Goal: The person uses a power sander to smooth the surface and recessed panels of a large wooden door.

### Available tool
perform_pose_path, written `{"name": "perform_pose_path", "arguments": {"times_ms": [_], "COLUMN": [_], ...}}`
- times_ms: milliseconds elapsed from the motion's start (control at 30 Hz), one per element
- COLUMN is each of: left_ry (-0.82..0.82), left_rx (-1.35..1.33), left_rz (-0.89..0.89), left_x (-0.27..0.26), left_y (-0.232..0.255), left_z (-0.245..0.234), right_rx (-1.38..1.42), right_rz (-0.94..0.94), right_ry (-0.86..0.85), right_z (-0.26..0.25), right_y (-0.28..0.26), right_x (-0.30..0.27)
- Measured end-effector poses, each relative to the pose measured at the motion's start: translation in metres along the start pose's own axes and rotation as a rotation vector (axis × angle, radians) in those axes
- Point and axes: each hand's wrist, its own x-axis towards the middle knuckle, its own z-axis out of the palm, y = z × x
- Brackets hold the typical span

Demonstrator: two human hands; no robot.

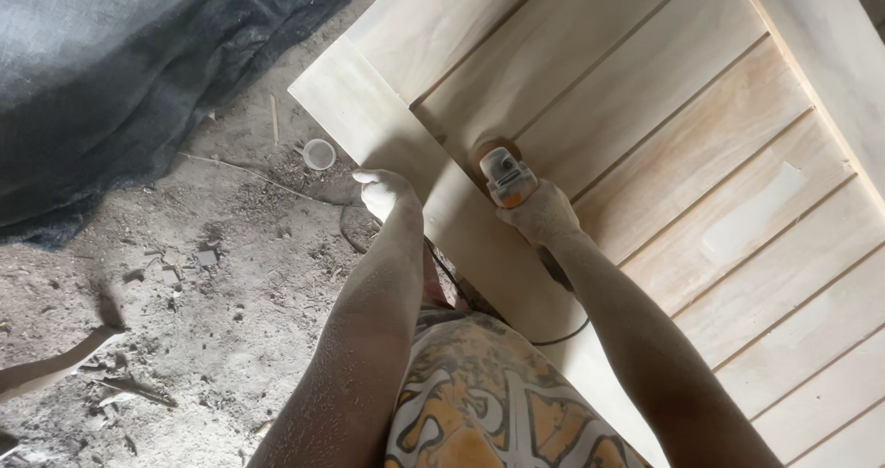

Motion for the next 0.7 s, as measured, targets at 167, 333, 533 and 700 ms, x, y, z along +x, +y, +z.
{"name": "perform_pose_path", "arguments": {"times_ms": [167, 333, 533, 700], "left_ry": [0.005, -0.02, 0.01, -0.032], "left_rx": [-0.06, -0.02, -0.069, -0.064], "left_rz": [0.004, -0.007, 0.023, -0.006], "left_x": [-0.001, -0.002, -0.002, -0.006], "left_y": [0.004, 0.0, 0.0, 0.003], "left_z": [-0.004, -0.002, -0.003, -0.006], "right_rx": [-0.067, 0.129, 0.403, 0.187], "right_rz": [-0.048, 0.078, -0.011, 0.062], "right_ry": [0.012, 0.052, 0.165, 0.017], "right_z": [-0.013, -0.039, -0.036, -0.011], "right_y": [-0.002, 0.034, 0.071, 0.031], "right_x": [0.016, 0.04, 0.062, 0.022]}}
